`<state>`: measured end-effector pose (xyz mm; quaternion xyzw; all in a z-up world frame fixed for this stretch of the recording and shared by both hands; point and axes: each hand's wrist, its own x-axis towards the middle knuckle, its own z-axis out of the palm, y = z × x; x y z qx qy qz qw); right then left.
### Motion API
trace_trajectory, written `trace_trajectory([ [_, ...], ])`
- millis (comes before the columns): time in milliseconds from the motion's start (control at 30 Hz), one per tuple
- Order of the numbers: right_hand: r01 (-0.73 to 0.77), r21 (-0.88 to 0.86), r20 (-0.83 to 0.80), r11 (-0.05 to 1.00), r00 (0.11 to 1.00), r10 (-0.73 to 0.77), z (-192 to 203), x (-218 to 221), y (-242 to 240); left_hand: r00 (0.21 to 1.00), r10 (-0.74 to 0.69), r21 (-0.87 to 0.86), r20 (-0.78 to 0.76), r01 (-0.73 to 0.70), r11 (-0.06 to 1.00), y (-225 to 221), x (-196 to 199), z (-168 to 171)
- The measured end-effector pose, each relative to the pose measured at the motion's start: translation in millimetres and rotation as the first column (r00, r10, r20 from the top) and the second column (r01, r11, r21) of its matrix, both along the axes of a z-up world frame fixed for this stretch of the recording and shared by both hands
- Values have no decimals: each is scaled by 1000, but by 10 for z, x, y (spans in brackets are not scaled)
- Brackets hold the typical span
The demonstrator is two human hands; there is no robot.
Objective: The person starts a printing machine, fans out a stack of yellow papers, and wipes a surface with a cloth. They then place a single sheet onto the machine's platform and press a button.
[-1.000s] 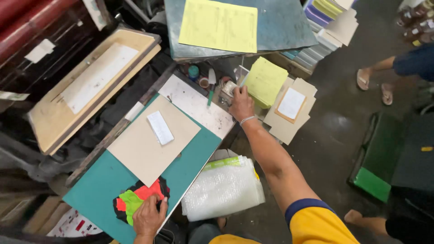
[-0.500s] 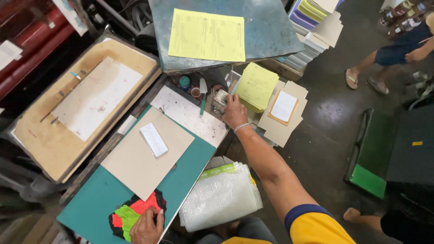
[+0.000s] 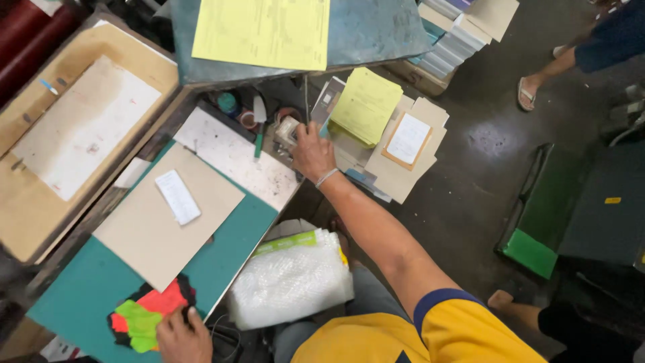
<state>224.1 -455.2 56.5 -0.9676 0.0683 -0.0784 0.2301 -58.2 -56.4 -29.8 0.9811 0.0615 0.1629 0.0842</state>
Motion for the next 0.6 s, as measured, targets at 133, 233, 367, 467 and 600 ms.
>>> trace_trajectory([
  [133,-110,-8,24,994,994,110,91,99,-154,948,85,-251,308,-6,968,-694,-256,-486],
  [233,-174,1,23,985,985,174,146,148,-295,949,72,-365,308,48,930,-1211,-624,-1258],
  [367,-254,6,-6,967,967,254,131,197,-376,982,77,-343,-174,-133,930,-2089,-828,-1519],
  [467,-290,1,8,957,957,290,113,201,-386,915,172,-274,-366,-282,920,-2410,-830,-1705],
  [600,-332,-20,17,943,943,333,75,226,-475,788,198,-163,-582,-352,922,-2339,-779,-1944],
])
